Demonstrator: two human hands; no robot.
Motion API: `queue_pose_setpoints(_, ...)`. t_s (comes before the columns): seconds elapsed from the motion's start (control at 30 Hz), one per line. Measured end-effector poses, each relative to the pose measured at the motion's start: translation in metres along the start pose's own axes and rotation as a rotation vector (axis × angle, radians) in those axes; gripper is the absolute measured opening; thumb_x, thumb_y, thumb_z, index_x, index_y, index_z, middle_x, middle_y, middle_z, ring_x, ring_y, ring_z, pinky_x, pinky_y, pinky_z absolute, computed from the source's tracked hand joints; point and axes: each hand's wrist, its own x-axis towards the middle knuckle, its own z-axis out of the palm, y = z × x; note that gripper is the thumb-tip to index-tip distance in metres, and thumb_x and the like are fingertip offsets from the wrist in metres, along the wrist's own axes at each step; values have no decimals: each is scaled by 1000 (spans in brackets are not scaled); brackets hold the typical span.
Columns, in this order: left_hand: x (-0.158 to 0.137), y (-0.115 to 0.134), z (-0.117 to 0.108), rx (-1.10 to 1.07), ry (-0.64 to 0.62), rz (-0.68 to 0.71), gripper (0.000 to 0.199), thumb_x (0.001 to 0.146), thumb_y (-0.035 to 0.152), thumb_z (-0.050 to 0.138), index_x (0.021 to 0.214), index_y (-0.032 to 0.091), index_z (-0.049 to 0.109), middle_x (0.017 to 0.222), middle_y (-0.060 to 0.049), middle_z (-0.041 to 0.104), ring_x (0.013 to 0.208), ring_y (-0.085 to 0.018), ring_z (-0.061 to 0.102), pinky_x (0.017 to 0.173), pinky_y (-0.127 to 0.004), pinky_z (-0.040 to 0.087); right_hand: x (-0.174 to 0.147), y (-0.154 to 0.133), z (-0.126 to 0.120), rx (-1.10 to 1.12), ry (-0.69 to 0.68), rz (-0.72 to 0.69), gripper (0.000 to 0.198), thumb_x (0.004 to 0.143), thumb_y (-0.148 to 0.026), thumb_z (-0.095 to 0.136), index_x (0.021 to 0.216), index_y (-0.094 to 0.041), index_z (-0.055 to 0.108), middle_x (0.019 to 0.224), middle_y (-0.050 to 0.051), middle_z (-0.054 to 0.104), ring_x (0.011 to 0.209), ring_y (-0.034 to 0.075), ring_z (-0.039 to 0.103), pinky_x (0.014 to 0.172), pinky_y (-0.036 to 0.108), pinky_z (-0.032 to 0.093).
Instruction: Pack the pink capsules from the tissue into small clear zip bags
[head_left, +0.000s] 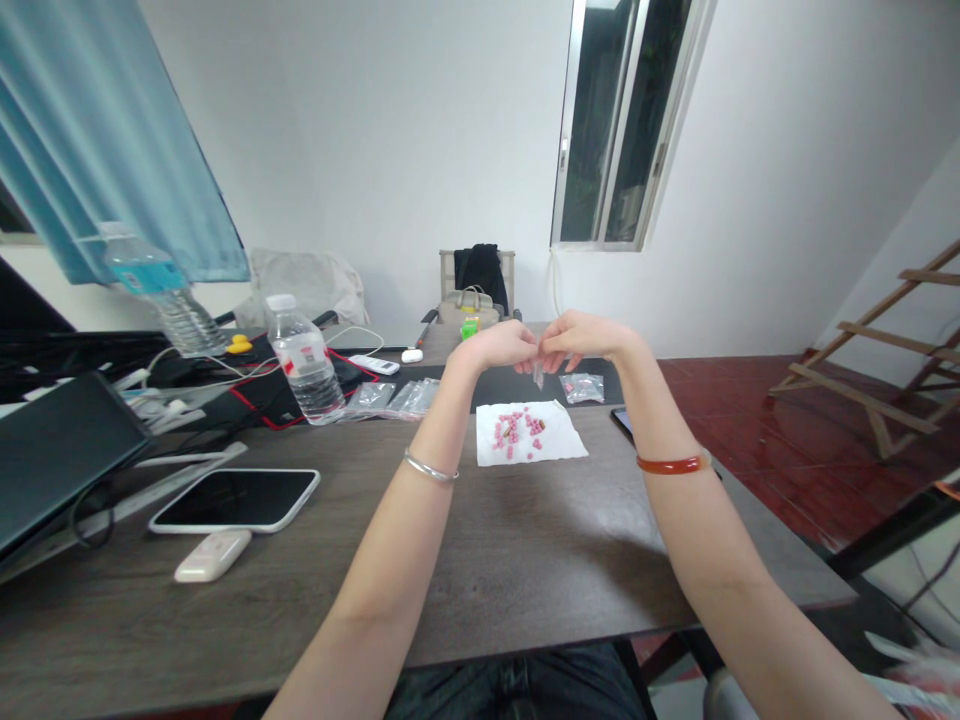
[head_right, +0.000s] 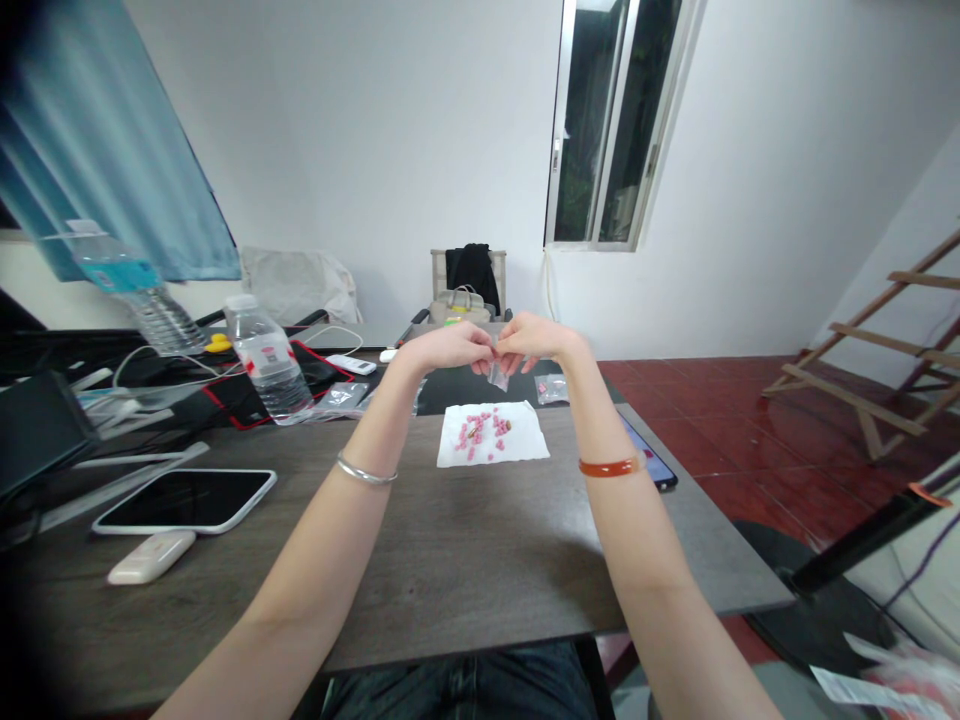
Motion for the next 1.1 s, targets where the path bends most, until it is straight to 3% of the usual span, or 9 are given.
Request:
queue_pose_setpoints(0.3,-1,7,1,306,172,-179,19,69,22,49,67,16,67,78,-7,72,76,-19,65,67,-24,47,16,1,12,-46,146,60,18,77,-14,54,60,-13,60,72,9,72,66,15,68,48,17,47)
queue_pose_setpoints(0.6,-5,21,3,433,133,-231,21,69,19,51,72,16,71,83,-11,73,92,-27,65,85,-33,45,16,-1,16,-152,152,62,18,74,-16,54,57,-13,59,71,9,71,65,16,67,49,18,47)
queue_pose_setpoints(0.83,-2,23,9,450,139,-242,23,71,20,53,82,17,72,83,-12,73,101,-28,64,90,-32,42,21,3,15,-264,166,65,18,72,-15,52,64,-10,67,75,12,73,68,19,69,51,21,48)
queue_pose_setpoints(1.1,6,20,13,476,62,-256,28,72,17,54,94,15,72,86,-14,74,98,-29,65,85,-33,45,23,4,17,-374,171,79,23,72,-15,51,69,-8,72,73,12,73,64,18,68,53,21,47)
